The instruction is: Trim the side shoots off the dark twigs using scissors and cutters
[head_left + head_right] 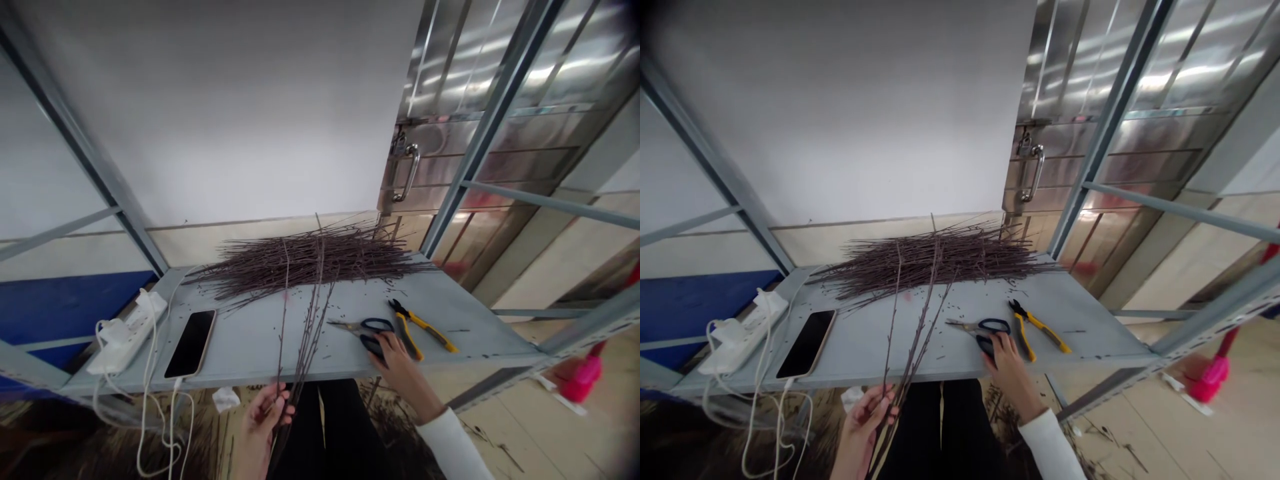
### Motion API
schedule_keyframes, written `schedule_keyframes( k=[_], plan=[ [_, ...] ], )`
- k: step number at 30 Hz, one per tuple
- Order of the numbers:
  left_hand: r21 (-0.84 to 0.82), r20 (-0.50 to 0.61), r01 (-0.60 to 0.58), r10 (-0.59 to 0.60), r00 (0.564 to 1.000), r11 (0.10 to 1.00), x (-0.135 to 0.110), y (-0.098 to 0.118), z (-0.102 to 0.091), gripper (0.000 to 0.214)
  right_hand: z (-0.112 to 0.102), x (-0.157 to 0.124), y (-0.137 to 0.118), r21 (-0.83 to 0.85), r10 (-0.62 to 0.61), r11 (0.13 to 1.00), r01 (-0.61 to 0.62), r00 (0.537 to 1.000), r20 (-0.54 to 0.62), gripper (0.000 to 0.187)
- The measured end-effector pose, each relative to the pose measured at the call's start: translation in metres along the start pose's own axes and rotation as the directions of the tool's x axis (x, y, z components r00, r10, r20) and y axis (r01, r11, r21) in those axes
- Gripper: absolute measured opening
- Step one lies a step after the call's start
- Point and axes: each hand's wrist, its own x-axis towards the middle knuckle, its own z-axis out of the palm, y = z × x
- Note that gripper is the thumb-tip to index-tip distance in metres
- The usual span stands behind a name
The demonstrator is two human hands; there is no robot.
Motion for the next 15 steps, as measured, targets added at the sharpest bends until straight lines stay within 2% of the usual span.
schedule_keyframes(
  k=[4,9,11,15],
  plan=[
    [0.005,0.006,0.016,-0.016,1.0,1.0,-0.002,0.001,-0.004,0.039,-0.015,0.015,0.005,-0.142,-0.109,0.981,0.131,0.982,0.155,0.029],
    [-0.026,0.018,0.026,-0.025,1.0,0.999,-0.006,0.003,-0.002,0.039,-0.027,0.041,0.008,-0.2,-0.023,0.974,0.106,0.925,0.378,0.038],
    [-0.051,0.022,0.019,-0.018,1.0,0.999,-0.006,0.004,0.0,0.037,-0.026,0.051,0.009,-0.189,0.006,0.979,0.079,0.911,0.412,0.035],
    [-0.107,0.014,-0.009,0.01,1.0,0.994,-0.005,0.008,0.009,0.036,-0.029,0.06,0.008,-0.112,0.045,0.994,-0.001,0.918,0.393,0.033]
  ],
)
